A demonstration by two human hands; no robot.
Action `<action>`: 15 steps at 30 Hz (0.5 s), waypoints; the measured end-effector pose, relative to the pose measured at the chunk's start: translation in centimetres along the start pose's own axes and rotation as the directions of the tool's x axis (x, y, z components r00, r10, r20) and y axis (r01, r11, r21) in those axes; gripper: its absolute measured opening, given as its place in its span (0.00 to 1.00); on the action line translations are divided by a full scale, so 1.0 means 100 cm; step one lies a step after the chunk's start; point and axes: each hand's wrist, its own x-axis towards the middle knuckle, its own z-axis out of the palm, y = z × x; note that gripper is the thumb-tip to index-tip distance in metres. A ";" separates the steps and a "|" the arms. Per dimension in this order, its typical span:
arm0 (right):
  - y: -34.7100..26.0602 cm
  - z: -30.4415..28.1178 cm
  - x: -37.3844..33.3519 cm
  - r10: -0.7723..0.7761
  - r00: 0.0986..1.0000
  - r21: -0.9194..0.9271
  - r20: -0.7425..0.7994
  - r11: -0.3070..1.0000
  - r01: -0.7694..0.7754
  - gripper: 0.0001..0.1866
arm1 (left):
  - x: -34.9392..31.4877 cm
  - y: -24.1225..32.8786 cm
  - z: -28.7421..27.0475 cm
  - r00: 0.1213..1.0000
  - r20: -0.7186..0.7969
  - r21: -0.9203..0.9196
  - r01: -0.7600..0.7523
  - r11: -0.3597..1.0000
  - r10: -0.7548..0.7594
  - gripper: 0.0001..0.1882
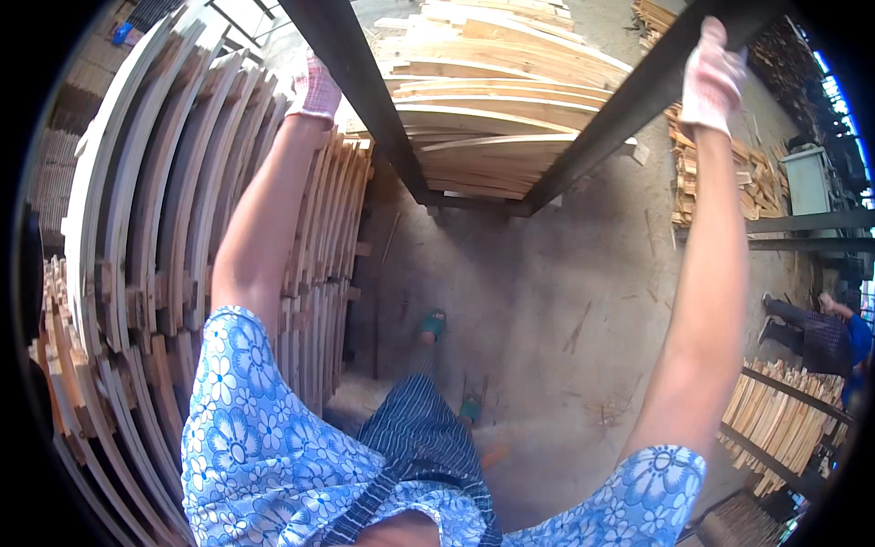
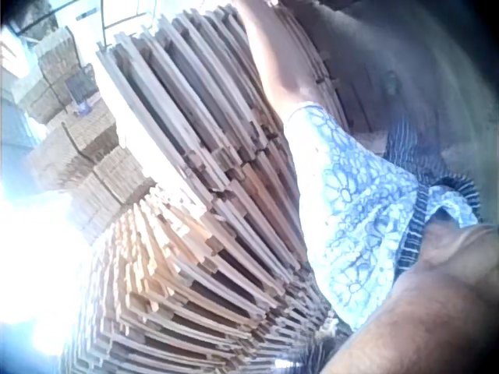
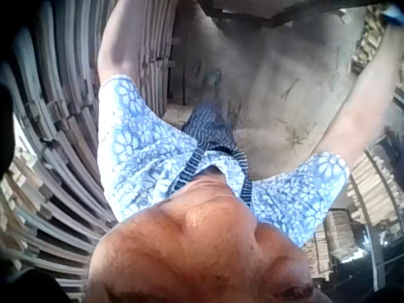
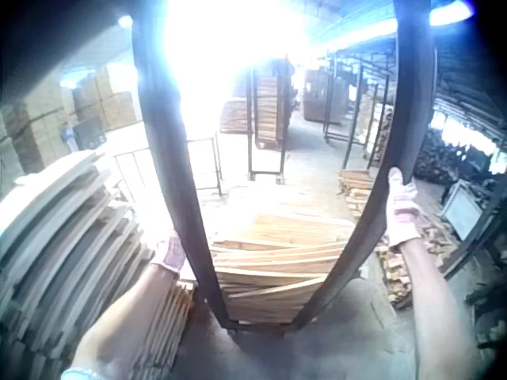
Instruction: The person squats and stacks wooden planks by hand, arranging them into neat piles on the floor. They then stand and move a metal rack to another location in the workshop.
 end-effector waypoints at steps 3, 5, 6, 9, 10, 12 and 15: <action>-0.021 -0.007 0.029 0.045 0.989 0.111 0.138 0.992 -0.061 0.27 | -0.003 0.022 -0.014 0.995 0.090 0.533 -0.083 0.842 0.042 0.15; -0.040 -0.024 0.045 0.137 0.900 0.203 0.415 0.950 -0.239 0.36 | 0.007 0.013 -0.015 0.985 0.096 0.589 -0.172 0.789 0.144 0.15; -0.043 -0.030 0.026 0.202 0.864 0.328 0.461 0.866 -0.377 0.43 | 0.003 0.025 -0.011 0.989 0.113 0.522 -0.141 0.841 0.096 0.15; -0.071 -0.059 -0.040 0.159 0.842 0.413 0.516 0.815 -0.407 0.44 | 0.022 0.026 -0.029 0.974 0.036 0.527 -0.208 0.824 0.223 0.15; -0.091 -0.091 -0.069 0.168 0.672 0.338 0.721 0.762 -0.553 0.35 | 0.021 0.024 -0.038 0.984 0.057 0.527 -0.174 0.832 0.170 0.14; -0.121 -0.122 -0.152 0.062 0.724 0.598 0.687 0.518 -0.612 0.29 | 0.016 0.020 -0.050 0.995 0.080 0.474 -0.094 0.875 0.064 0.13; -0.061 -0.095 -0.340 -0.169 0.715 0.505 0.678 0.815 -0.286 0.26 | 0.026 0.038 -0.021 0.986 0.132 0.513 -0.152 0.845 0.097 0.13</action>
